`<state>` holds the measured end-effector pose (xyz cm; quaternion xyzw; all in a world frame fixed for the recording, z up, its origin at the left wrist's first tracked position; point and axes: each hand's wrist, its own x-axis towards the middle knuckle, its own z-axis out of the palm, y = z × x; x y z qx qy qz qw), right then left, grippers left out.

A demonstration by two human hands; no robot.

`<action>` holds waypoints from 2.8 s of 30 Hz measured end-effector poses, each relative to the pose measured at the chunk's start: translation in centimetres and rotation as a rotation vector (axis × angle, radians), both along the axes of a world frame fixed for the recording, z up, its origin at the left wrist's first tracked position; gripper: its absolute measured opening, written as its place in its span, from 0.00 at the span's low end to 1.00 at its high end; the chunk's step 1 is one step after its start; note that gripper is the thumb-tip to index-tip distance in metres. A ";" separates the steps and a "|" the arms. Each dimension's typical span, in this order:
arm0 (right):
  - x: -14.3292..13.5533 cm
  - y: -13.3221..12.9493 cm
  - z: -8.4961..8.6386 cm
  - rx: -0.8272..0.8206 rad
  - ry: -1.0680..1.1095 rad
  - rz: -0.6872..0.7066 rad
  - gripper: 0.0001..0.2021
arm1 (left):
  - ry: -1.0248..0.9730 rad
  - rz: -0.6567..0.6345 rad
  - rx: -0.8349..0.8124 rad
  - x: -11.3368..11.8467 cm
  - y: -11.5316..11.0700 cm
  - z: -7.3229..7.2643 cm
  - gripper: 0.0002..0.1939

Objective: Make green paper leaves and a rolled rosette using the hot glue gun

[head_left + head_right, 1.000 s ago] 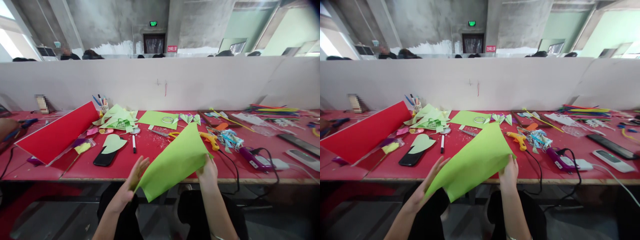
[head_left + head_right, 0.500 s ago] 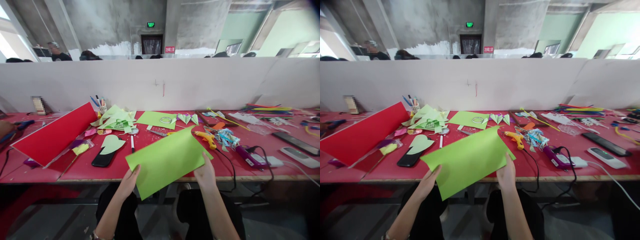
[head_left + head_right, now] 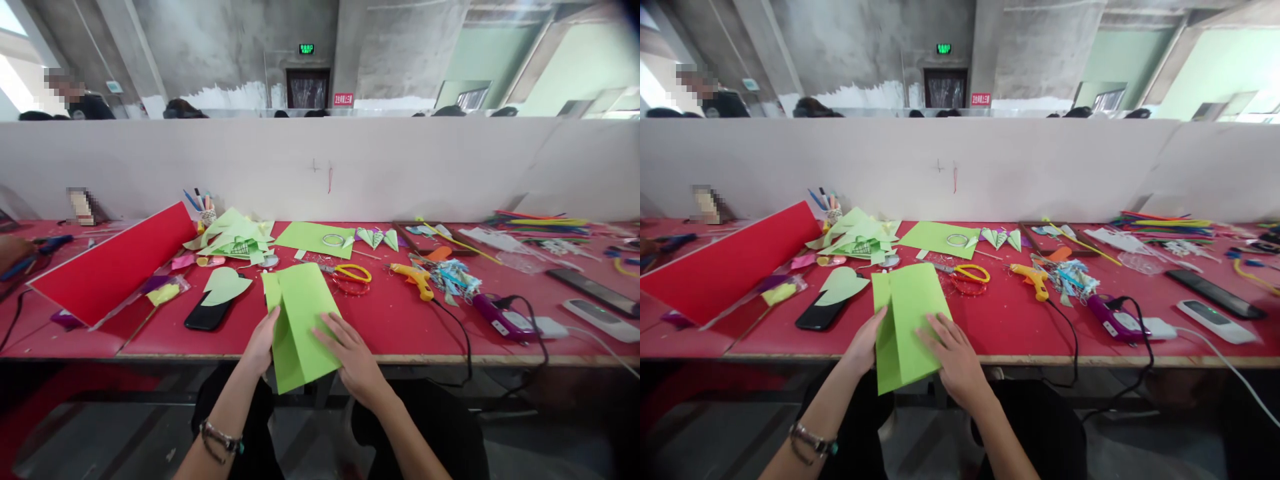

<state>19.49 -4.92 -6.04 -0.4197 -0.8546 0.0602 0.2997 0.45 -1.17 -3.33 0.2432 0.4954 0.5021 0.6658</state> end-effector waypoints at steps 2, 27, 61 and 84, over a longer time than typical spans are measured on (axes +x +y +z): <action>-0.9 -0.4 0.0 0.026 -0.084 -0.002 0.35 | -0.017 -0.025 -0.023 0.2 0.3 0.1 0.17; -0.6 4.5 12.4 -0.141 0.541 -0.079 0.15 | 1.403 -0.714 0.793 -2.4 0.9 12.3 0.21; -0.6 3.3 12.5 0.081 0.598 -0.294 0.17 | 1.956 -0.117 0.885 2.8 -1.2 10.6 0.16; 2.4 5.3 1.3 -0.351 -0.164 -0.660 0.15 | 1.909 -0.785 0.841 2.5 6.7 1.4 0.16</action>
